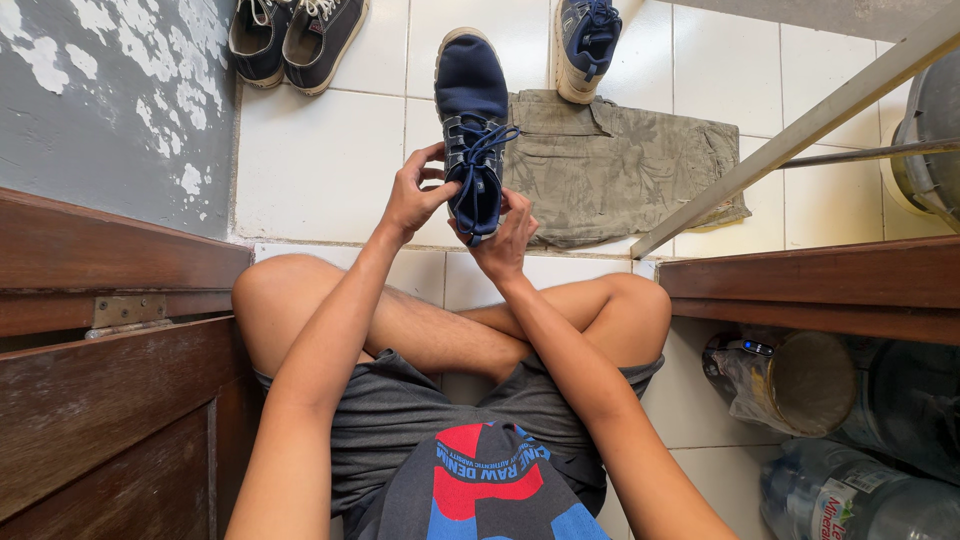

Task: The person sits on the floor and removes the laces from a blue shoe. They then re-lace the shoe by threading the laces through the eyelets and tying a knot. The person repeats this process on a second blue shoe, removing the laces and re-lacing it.

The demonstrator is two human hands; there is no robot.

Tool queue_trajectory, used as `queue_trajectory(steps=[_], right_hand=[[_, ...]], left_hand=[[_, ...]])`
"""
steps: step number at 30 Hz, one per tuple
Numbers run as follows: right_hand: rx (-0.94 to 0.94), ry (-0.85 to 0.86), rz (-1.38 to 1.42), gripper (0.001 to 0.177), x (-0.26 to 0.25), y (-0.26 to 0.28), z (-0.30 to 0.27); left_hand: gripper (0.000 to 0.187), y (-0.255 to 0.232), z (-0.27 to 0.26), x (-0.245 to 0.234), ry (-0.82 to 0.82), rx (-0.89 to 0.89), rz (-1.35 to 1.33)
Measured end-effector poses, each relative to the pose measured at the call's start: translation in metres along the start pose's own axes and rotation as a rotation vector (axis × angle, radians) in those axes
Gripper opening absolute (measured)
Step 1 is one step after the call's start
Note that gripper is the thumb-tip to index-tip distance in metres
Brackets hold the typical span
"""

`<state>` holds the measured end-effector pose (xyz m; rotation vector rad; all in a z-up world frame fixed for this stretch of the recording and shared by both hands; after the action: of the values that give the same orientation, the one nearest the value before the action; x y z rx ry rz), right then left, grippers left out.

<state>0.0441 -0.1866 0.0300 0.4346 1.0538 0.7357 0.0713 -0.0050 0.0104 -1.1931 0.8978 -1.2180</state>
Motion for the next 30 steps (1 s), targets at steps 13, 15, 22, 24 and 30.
queue_trajectory(steps=[13,15,22,24,30], right_hand=[[0.017,0.035,0.000,0.099,0.0034,-0.0032,-0.0007],[0.023,0.041,0.007,0.099,0.0036,-0.0030,-0.0005],[0.029,0.049,0.022,0.098,0.0037,-0.0031,-0.0013],[0.035,0.053,0.021,0.099,0.0037,-0.0037,-0.0015],[0.036,0.064,0.022,0.098,0.0042,-0.0018,-0.0003]], left_hand=[[0.071,-0.0085,-0.0006,0.0018,0.010,0.006,-0.004],[0.071,-0.0094,-0.0002,0.0016,0.009,0.008,-0.002],[0.070,-0.0089,-0.0002,0.0007,0.008,0.010,-0.006],[0.070,-0.0084,0.0001,0.0011,0.006,0.011,-0.008],[0.070,-0.0066,0.0005,0.0004,0.004,0.023,-0.011]])
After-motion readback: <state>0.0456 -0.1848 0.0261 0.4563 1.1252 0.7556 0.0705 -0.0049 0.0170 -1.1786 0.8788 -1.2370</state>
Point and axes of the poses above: each hand's wrist, its own z-axis towards the middle knuckle, its own x-axis out of the palm, y = z × x, the point moved 8 cm from there along z, towards the middle knuckle, and after that the axes turned 13 degrees about x, right-handed, at the moved point
